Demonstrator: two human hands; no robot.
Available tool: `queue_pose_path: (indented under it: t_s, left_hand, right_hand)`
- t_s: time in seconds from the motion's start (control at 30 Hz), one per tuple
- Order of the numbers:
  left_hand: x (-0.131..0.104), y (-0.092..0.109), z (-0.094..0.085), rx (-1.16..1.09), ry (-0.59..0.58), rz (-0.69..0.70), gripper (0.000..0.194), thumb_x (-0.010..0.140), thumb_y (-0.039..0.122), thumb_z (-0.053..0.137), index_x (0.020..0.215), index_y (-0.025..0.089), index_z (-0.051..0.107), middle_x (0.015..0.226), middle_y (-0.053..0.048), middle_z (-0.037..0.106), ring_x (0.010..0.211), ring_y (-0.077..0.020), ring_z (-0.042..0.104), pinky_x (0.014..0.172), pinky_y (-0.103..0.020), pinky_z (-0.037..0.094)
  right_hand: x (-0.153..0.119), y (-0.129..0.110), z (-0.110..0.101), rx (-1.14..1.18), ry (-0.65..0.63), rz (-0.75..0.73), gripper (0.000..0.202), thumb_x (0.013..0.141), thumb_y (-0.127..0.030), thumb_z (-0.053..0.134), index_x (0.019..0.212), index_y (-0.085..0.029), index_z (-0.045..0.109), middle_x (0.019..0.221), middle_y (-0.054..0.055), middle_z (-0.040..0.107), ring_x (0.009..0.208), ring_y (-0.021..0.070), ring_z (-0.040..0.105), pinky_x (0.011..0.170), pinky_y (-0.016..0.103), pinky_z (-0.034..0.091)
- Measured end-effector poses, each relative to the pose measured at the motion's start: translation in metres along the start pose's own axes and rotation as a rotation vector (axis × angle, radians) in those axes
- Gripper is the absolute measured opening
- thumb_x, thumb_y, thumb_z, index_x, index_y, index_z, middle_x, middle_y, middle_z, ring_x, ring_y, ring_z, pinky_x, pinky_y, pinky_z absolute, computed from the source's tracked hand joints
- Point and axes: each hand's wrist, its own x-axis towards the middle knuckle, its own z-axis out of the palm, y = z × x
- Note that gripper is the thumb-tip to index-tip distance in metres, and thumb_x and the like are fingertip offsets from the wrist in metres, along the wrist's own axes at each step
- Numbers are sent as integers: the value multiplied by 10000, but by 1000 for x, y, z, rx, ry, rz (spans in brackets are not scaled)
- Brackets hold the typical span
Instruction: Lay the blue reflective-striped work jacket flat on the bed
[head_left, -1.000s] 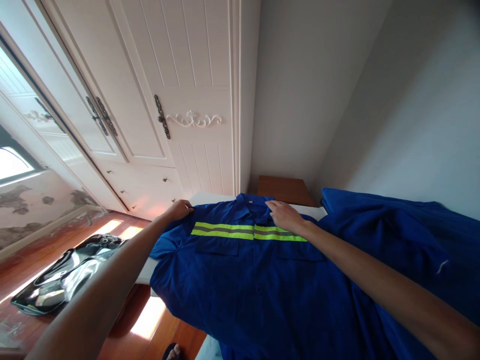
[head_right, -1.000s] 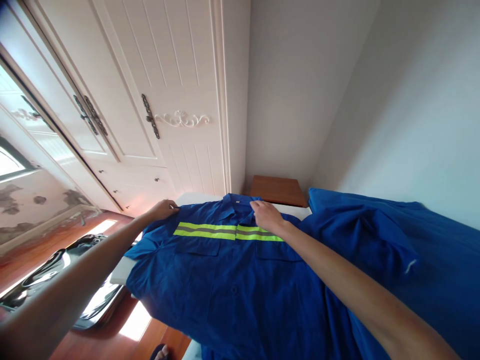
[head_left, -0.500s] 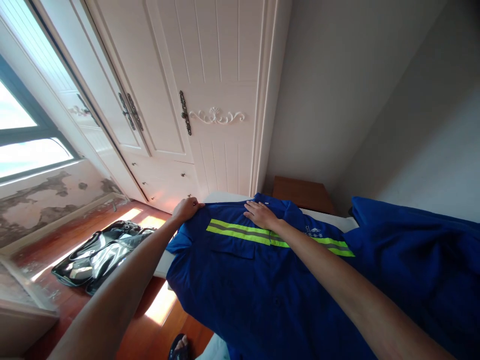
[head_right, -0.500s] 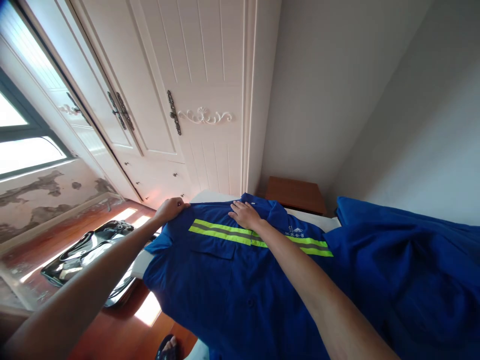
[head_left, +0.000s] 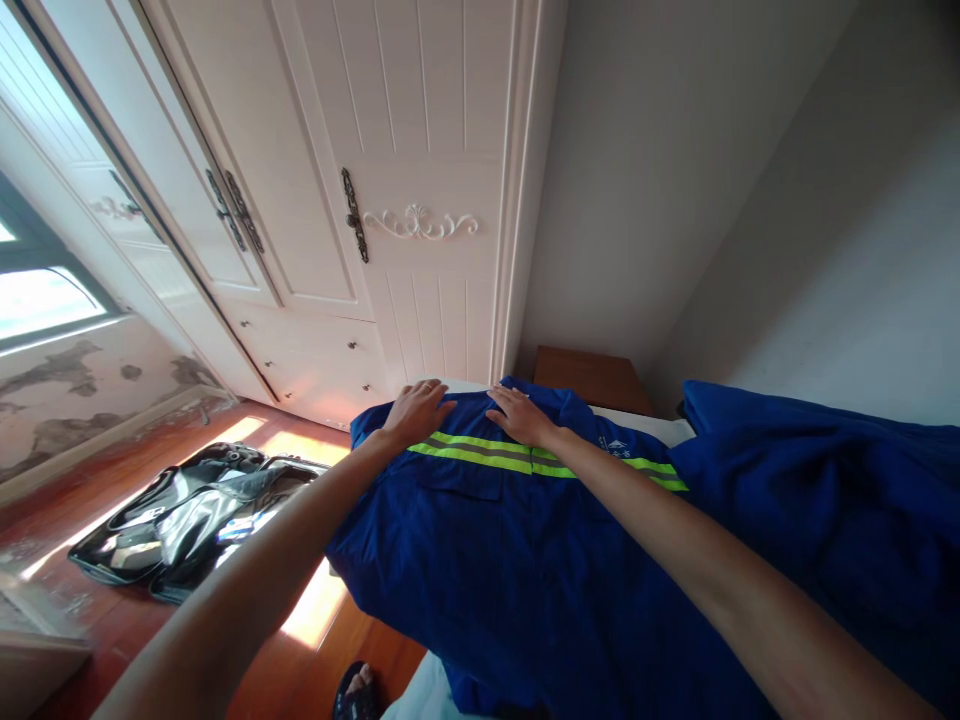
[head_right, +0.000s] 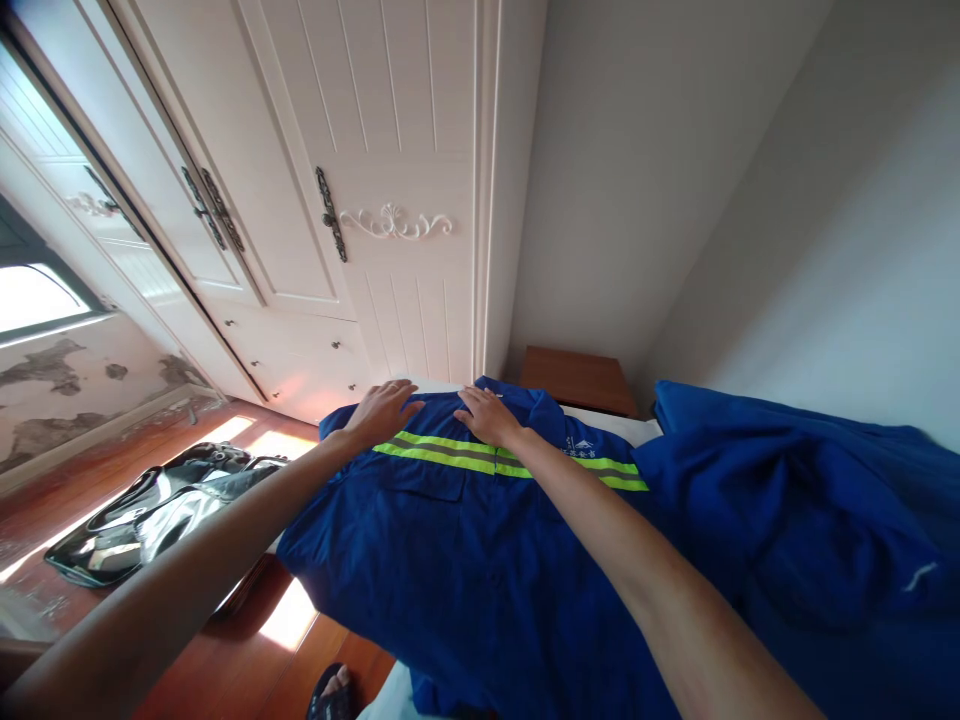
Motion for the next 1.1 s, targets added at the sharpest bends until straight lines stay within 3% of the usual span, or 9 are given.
queue_pose_path:
  t_s: [0.1, 0.23, 0.43, 0.57, 0.73, 0.9, 1.1]
  left_hand:
    - [5, 30, 14, -75, -110, 178, 580, 1010, 553, 292, 1434, 206, 485, 1547, -96, 416, 1471, -244, 289, 1181, -395, 249]
    - [14, 47, 40, -145, -250, 54, 688, 998, 610, 234, 1513, 175, 373, 1616, -118, 265, 1511, -271, 177, 1205, -462, 188]
    - [31, 31, 53, -107, -228, -17, 705, 988, 619, 239, 1507, 165, 389, 1598, -123, 311, 1500, -268, 217, 1205, -464, 190]
    - [43, 19, 52, -83, -272, -15, 743, 982, 623, 218, 1526, 135, 353, 1605, -136, 288, 1503, -266, 208, 1204, -477, 180]
    - [56, 18, 54, -64, -321, 1, 779, 971, 639, 195, 1549, 128, 303, 1627, -130, 224, 1516, -251, 157, 1211, -468, 145]
    - [64, 18, 57, -53, -340, 21, 796, 965, 652, 185, 1560, 133, 280, 1633, -120, 201, 1519, -245, 145, 1214, -450, 129]
    - [74, 8, 67, -46, -320, 47, 783, 962, 652, 191, 1557, 153, 291, 1633, -106, 215, 1516, -238, 159, 1208, -428, 139]
  right_hand:
    - [-20, 7, -15, -22, 49, 81, 565, 1022, -442, 352, 1487, -130, 425, 1537, 134, 419, 1452, 240, 339, 1210, 407, 215]
    - [-60, 31, -42, -99, -9, 283, 590, 993, -382, 422, 1487, -61, 401, 1530, 185, 412, 1430, 290, 369, 1178, 413, 279]
    - [-137, 74, -73, -202, -211, 411, 641, 955, -397, 479, 1479, -35, 407, 1513, 225, 417, 1405, 334, 399, 1145, 430, 322]
    - [-173, 85, -81, -304, -290, 420, 571, 968, -406, 454, 1434, -77, 490, 1478, 218, 461, 1360, 346, 451, 1102, 432, 366]
    - [-190, 85, -91, -496, -318, 460, 394, 956, -276, 461, 1303, -157, 605, 1282, 171, 635, 1155, 309, 617, 913, 389, 473]
    - [-200, 94, -112, -570, -312, 536, 323, 938, -152, 431, 1119, -150, 699, 1119, 166, 712, 1090, 302, 649, 862, 379, 456]
    - [-208, 97, -115, -624, -277, 527, 300, 955, -212, 448, 1065, -207, 728, 1076, 126, 737, 1043, 286, 659, 831, 368, 440]
